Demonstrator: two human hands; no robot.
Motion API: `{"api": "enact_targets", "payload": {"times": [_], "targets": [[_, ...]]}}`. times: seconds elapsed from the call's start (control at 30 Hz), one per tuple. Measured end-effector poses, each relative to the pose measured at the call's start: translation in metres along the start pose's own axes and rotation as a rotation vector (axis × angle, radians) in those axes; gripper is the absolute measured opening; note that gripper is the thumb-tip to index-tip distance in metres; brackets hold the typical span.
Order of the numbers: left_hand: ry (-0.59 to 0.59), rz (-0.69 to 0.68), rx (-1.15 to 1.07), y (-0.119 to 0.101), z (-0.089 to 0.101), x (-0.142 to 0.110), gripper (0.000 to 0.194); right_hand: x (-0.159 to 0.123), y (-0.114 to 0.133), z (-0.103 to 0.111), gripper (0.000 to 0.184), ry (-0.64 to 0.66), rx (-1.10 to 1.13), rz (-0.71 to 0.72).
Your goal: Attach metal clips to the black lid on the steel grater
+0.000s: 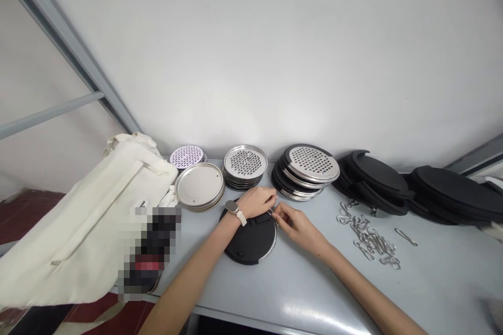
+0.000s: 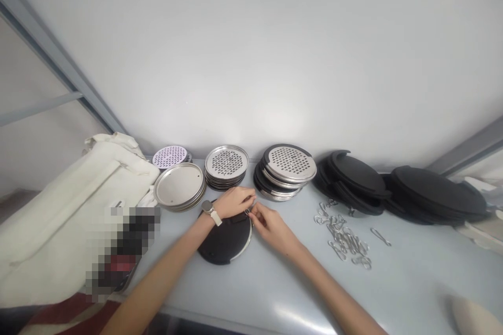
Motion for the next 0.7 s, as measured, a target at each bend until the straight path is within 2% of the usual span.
{"api": "enact_targets", "payload": {"times": [0.7], "targets": [[0.034, -0.004, -0.063, -0.0002, -0.0019, 0.0016, 0.019, 0.0000, -0.0010, -0.0005, 0.027, 0.003, 0.026, -0.021]]}}
Point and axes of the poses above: each hand's wrist, its own x-axis towards the middle knuckle, its own z-axis out of the back of the hand, y = z × x, the point moved 10 cm from there along x, towards the middle knuckle, and after that the axes turned 11 degrees about -x, right-handed, at the moved point
